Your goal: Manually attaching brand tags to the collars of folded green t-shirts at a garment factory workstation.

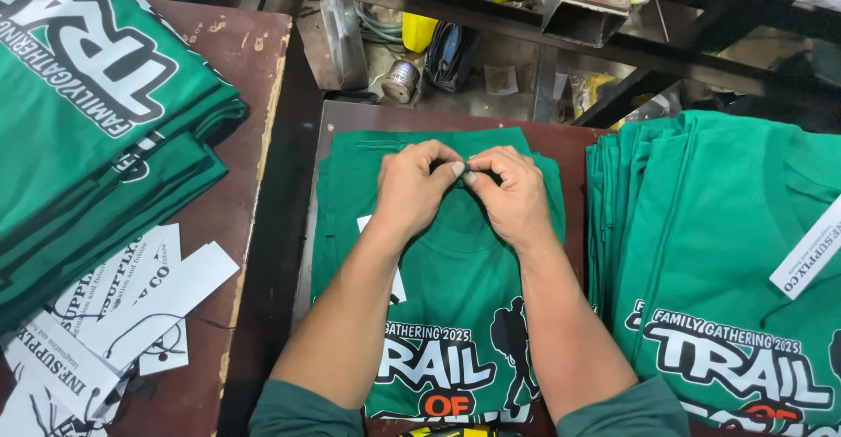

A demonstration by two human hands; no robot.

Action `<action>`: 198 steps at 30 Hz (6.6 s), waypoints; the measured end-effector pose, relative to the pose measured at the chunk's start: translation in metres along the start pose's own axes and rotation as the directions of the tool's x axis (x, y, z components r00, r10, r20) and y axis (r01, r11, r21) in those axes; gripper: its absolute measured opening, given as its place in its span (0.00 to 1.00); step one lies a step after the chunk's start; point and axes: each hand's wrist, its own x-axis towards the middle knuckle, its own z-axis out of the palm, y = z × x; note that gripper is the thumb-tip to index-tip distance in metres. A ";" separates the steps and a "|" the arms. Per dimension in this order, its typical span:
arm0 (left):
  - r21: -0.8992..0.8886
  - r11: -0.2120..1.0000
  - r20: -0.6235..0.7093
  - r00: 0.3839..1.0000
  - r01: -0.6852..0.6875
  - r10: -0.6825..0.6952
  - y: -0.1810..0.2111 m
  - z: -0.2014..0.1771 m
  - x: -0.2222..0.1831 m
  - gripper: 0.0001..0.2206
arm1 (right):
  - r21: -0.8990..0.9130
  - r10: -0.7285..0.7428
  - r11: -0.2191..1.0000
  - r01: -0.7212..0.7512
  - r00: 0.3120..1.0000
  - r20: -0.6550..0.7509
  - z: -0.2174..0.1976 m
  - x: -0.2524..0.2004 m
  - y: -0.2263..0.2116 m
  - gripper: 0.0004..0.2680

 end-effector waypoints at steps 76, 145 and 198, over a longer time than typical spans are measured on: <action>0.629 0.734 -0.162 0.879 -0.258 0.448 -0.048 0.039 0.004 0.10 | -0.003 0.098 0.995 -0.103 0.953 -0.287 0.003 0.000 0.005 0.04; 0.749 0.638 -0.116 0.912 -0.179 0.392 -0.012 -0.011 -0.099 0.22 | -0.729 0.227 0.682 0.063 0.929 0.293 -0.045 -0.060 -0.032 0.18; 0.506 0.452 0.262 0.630 -0.735 0.731 -0.014 0.070 -0.248 0.30 | -0.300 0.368 0.809 -0.506 0.833 -0.414 -0.017 -0.082 0.094 0.08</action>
